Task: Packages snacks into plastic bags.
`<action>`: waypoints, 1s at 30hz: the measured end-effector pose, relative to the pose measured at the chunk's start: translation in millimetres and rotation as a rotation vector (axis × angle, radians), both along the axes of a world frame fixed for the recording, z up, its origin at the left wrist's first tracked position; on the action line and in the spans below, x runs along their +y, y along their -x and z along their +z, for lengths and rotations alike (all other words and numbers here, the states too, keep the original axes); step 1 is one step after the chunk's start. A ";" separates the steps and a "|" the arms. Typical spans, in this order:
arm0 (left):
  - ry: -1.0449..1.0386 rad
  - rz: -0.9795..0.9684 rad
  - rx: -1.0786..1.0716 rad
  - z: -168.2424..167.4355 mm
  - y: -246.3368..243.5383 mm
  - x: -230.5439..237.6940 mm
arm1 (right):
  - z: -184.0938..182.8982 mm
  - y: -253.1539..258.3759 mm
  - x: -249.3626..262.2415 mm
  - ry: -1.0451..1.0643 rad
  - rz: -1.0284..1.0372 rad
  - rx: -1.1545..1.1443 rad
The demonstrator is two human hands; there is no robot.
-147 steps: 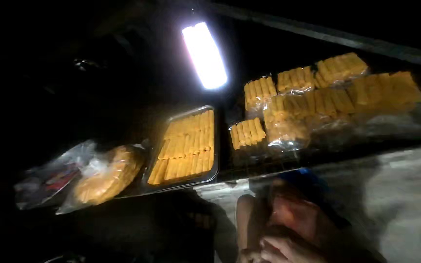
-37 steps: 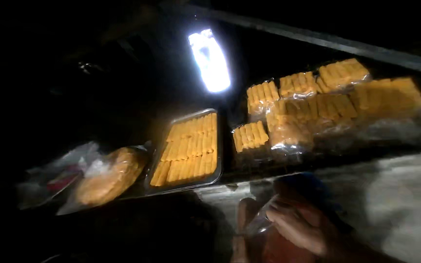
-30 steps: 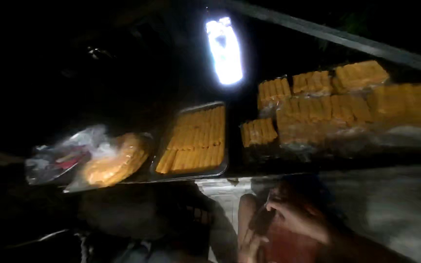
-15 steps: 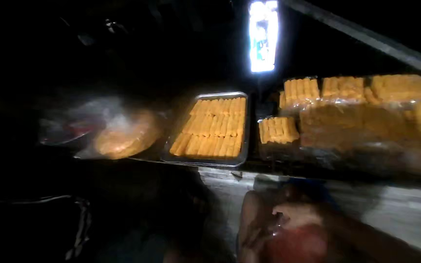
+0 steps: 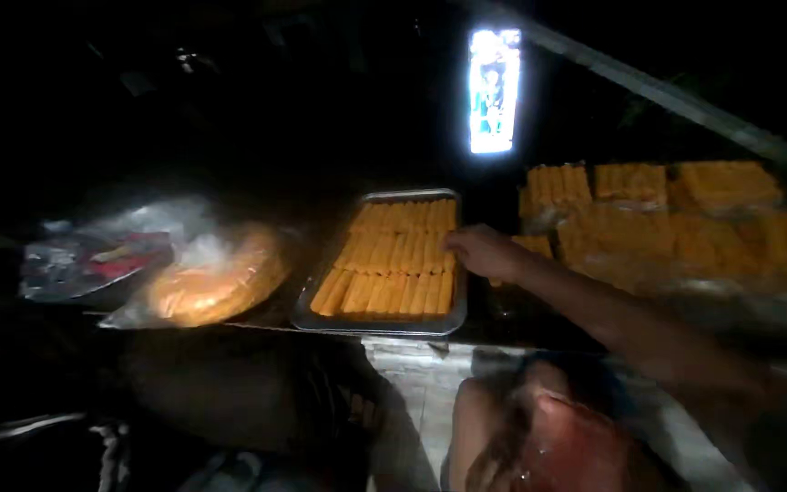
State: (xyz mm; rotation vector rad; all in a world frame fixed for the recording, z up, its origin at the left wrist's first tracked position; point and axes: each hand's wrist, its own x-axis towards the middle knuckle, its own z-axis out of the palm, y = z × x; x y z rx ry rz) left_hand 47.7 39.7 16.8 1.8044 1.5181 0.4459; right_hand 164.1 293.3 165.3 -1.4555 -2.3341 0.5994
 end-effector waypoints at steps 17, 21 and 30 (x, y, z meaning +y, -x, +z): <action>-0.275 -0.070 -0.221 -105.1 30.5 24.7 | -17.3 54.6 40.5 0.021 -0.154 -0.323; -0.151 -0.114 -0.289 -123.8 32.0 42.2 | -23.3 53.2 46.0 -0.048 -0.151 -0.314; -0.223 -0.112 -0.281 -113.6 30.5 40.5 | -27.6 54.2 57.3 -0.100 -0.204 -0.237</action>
